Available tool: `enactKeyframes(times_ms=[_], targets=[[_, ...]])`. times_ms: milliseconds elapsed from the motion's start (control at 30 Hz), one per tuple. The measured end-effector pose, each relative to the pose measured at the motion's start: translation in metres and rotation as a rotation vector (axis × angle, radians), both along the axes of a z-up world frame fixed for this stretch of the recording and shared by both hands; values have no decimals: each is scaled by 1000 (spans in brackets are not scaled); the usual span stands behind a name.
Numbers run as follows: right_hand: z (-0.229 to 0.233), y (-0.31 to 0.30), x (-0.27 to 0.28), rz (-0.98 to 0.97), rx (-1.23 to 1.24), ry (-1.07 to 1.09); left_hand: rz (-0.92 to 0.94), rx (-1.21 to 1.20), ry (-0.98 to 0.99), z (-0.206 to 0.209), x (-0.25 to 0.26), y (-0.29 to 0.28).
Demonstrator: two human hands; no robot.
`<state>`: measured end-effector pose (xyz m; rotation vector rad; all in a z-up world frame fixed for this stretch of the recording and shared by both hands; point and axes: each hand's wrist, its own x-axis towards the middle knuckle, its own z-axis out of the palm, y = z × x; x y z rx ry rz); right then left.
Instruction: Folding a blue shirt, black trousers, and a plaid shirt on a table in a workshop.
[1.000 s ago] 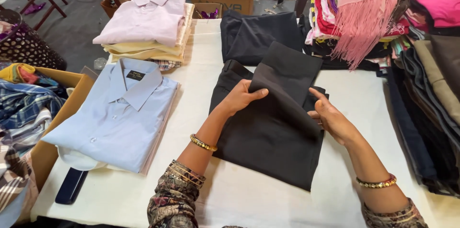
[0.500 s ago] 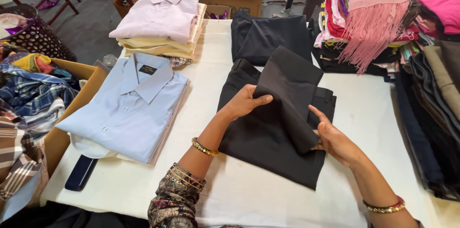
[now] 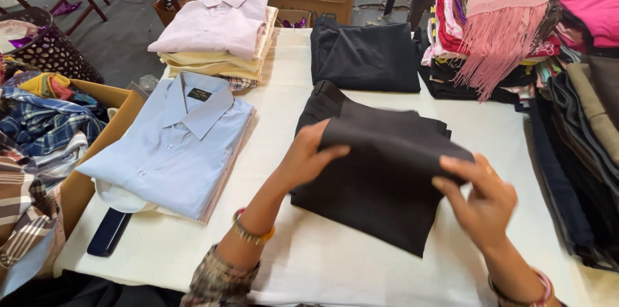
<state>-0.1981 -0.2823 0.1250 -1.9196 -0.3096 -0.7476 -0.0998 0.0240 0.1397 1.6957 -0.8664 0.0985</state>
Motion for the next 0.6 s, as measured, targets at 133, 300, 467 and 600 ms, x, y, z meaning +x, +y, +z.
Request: enactKeyframes(times_ms=[133,300,467,600], targets=[[-7,-7,-58,-70,-565,-318,-98,-34,-445,22,-65,31],[-173,-128,-82,-120,-592,-195,-242,61,-416,31,-118,64],[-380,-258,-132,-199,-629,-56,-191,158,-351,29,-144,75],[-239,-152,-76,-270,-659,48,149,269,-414,50,-133,60]])
